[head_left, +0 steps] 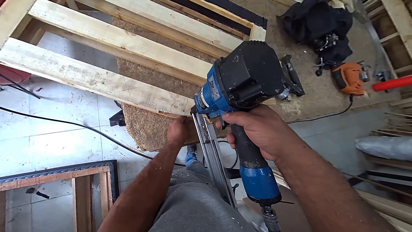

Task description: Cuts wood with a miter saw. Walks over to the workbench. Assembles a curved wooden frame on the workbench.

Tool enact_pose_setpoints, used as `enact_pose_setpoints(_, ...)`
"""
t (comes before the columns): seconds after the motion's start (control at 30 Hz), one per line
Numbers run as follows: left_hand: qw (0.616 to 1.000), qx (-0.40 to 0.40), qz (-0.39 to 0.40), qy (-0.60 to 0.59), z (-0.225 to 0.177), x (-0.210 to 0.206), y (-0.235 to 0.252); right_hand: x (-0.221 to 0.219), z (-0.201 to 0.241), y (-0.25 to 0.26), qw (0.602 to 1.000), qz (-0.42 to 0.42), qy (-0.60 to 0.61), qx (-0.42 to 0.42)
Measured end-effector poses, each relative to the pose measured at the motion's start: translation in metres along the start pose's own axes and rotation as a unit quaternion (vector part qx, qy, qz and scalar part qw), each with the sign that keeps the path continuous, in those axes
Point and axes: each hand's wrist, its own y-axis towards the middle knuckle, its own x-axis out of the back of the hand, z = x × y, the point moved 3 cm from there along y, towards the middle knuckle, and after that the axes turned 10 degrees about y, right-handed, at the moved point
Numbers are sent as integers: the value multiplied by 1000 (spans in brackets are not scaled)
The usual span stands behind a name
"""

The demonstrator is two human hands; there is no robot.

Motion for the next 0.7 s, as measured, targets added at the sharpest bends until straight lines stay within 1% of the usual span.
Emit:
enact_pose_setpoints(0.27,1000,-3,-1,-8,0,2,0,-6,3,0,1000,-6,-17,-3)
enact_pose_setpoints(0.47,1000,-12,-17,-20,3,1,-2,-9,6,-2,999,-11,-53,3)
enact_pose_setpoints(0.57,1000,-13,-18,-18,2,2,0,9,-1,-15,998,-3,-52,34)
enact_pose_setpoints(0.63,999,-7,-18,-37,6,-3,1,31,-20,-28,997,-10,-49,54)
enact_pose_setpoints(0.7,996,-13,-20,-80,10,-9,3,57,-46,-37,996,-30,-42,74)
